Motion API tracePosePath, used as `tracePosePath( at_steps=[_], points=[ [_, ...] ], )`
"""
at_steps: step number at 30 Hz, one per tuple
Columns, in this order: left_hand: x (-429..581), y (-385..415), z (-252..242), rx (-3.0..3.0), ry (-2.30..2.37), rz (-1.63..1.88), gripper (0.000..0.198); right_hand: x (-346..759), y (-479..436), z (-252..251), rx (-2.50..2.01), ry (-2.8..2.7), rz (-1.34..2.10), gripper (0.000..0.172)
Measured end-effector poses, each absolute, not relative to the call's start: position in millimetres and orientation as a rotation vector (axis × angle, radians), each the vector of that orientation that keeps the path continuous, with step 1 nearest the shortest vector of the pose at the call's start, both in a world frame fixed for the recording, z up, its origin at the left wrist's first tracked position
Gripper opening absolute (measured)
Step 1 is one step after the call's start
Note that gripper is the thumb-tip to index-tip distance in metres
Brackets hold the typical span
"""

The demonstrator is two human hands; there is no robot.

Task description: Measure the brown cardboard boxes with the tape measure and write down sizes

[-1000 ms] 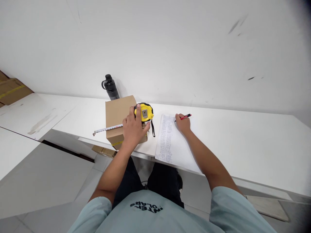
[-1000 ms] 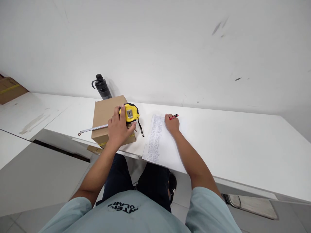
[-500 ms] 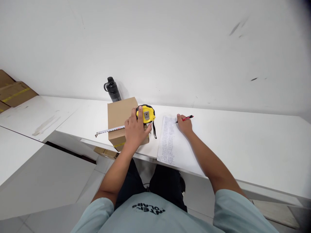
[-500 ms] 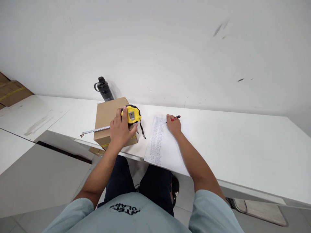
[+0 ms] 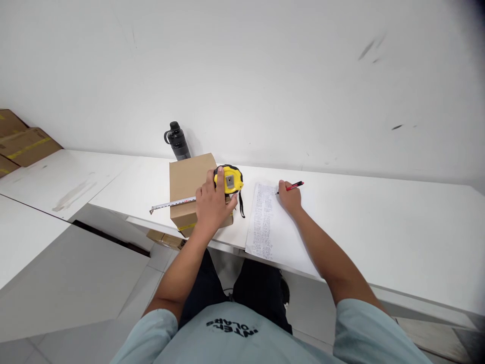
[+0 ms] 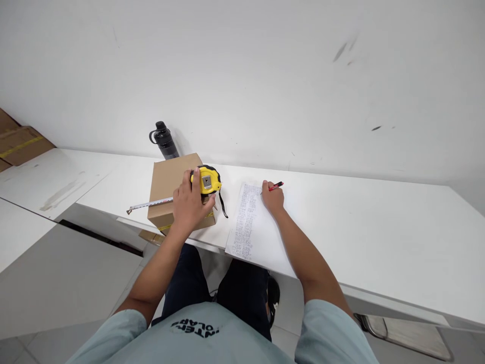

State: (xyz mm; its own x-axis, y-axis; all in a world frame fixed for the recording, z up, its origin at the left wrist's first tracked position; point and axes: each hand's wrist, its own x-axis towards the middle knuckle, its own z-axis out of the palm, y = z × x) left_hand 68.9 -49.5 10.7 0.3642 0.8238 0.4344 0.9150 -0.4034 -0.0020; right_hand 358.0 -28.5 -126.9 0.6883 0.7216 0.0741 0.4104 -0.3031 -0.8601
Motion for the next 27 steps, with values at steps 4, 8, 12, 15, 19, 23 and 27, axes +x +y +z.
tracePosePath(
  at_steps=[4, 8, 12, 15, 19, 23, 27],
  points=[
    [69.2, -50.2, 11.0, -2.373, -1.553, -0.534, 0.083, 358.6, -28.7, -126.1, -1.937, -0.88, 0.411, 0.038],
    [68.8, -49.9, 10.0, -2.373, -1.542, -0.544, 0.083, 359.4, -28.3, -127.0, -1.943, -0.875, 0.427, 0.037],
    [68.5, -49.4, 9.3, -2.381, -1.534, -0.552, 0.083, 359.8, -27.3, -128.8, -1.936, -0.871, 0.413, 0.038],
    [68.5, -49.2, 9.1, -2.381, -1.536, -0.544, 0.083, 360.0, -26.5, -129.3, -1.927, -0.871, 0.387, 0.038],
    [68.3, -49.0, 8.0, -2.378, -1.533, -0.544, 0.083, 360.4, -26.4, -128.9, -1.937, -0.863, 0.372, 0.036],
    [68.1, -48.8, 6.8, -2.381, -1.528, -0.554, 0.083, 361.2, -26.8, -130.1, -1.937, -0.879, 0.392, 0.039],
    [68.5, -48.4, 6.4, -2.382, -1.532, -0.559, 0.084, 363.1, -25.3, -134.3, -1.928, -0.883, 0.37, 0.038]
  ],
)
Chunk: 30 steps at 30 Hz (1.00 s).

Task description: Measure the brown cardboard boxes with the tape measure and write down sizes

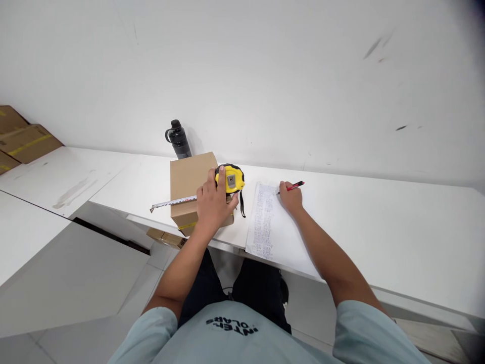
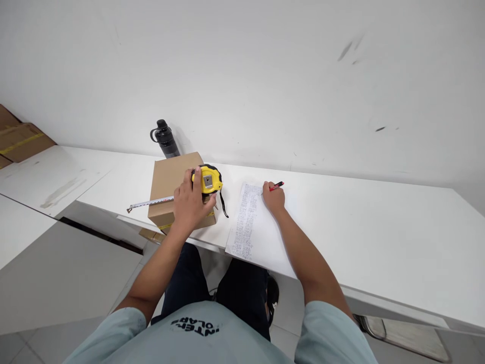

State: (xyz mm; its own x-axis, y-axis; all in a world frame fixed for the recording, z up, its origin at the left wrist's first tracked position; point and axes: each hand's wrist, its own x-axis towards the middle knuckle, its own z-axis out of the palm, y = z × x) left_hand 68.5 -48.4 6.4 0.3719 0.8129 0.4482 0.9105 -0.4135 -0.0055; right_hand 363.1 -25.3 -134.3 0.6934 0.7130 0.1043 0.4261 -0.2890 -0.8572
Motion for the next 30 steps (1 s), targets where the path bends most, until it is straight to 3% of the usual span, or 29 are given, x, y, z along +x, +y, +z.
tracePosePath(
  at_steps=[9, 30],
  points=[
    [68, -49, 5, -2.365, -1.542, -0.553, 0.084, 365, -29, -141, -1.801, -0.959, 0.175, 0.028],
    [70, -55, 5, -2.371, -1.541, -0.523, 0.084, 381, -14, -171, -1.921, -1.04, 0.175, 0.034]
  ],
)
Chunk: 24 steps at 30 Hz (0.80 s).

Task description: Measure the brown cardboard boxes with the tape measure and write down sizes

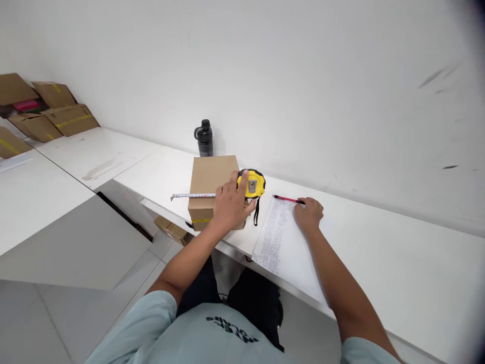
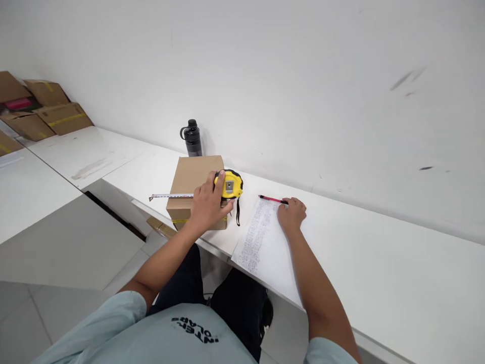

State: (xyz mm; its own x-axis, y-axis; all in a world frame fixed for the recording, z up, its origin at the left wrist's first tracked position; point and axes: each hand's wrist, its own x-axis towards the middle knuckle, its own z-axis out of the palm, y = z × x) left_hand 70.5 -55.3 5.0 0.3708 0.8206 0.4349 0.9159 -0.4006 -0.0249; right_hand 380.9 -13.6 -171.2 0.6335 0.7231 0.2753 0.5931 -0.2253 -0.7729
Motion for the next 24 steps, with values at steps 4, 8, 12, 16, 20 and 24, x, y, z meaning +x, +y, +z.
tracePosePath(
  at_steps=[4, 8, 12, 16, 20, 24],
  points=[
    [73, -58, 4, -2.393, -1.53, -0.537, 0.085, 376, -21, -163, -1.853, -1.131, 0.168, 0.038],
    [73, -61, 2, -2.412, -1.493, -0.582, 0.086, 369, -32, -147, -1.709, -1.211, 0.174, 0.045],
    [69, -61, -1, -2.461, -1.374, -0.662, 0.085, 341, -33, -119, -1.52, -1.259, 0.368, 0.065],
    [64, -62, -6, -2.535, -1.185, -0.699, 0.072, 280, -32, -84, -1.061, -1.182, 0.804, 0.081],
    [63, -61, -8, -2.58, -1.2, -0.768, 0.075, 232, -28, -60, -0.932, -1.09, 0.744, 0.074],
    [65, -55, -8, -2.662, -1.283, -0.979, 0.087, 224, -10, -48, -1.101, -1.103, 0.562, 0.071]
  ],
)
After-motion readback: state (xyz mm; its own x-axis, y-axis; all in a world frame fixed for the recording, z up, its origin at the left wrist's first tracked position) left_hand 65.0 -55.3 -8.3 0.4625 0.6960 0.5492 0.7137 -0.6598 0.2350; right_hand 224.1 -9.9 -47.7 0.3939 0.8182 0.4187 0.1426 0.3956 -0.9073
